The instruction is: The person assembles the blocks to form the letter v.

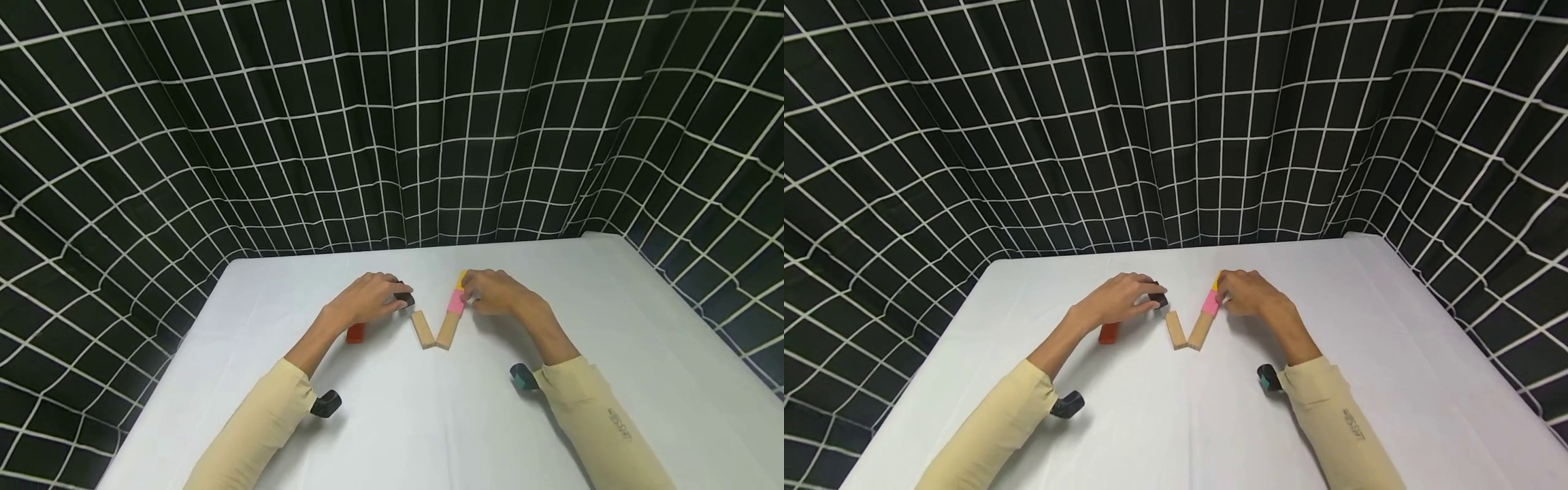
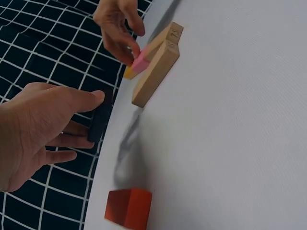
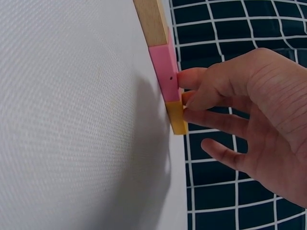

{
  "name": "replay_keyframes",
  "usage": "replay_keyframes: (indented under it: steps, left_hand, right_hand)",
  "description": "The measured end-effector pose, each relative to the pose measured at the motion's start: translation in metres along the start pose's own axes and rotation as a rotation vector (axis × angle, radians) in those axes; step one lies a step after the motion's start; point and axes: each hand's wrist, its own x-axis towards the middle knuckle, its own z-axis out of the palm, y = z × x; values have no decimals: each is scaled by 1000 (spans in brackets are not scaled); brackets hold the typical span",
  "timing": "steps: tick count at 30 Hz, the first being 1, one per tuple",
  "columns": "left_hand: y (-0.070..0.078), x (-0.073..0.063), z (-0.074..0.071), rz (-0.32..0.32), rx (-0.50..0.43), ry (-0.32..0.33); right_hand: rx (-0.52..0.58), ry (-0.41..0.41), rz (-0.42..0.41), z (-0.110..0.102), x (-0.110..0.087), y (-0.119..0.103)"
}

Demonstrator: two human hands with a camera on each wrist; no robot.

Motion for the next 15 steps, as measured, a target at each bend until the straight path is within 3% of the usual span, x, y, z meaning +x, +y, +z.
replay_keyframes:
  steps: [5, 15]
  left_hand:
    - [-2, 16, 3, -14, -35, -8]
    - [-3, 20, 24, -56, -74, -47]
  right_hand:
    - [-2, 15, -12, -5, 1, 2]
    - [14, -14, 14, -2, -3, -1]
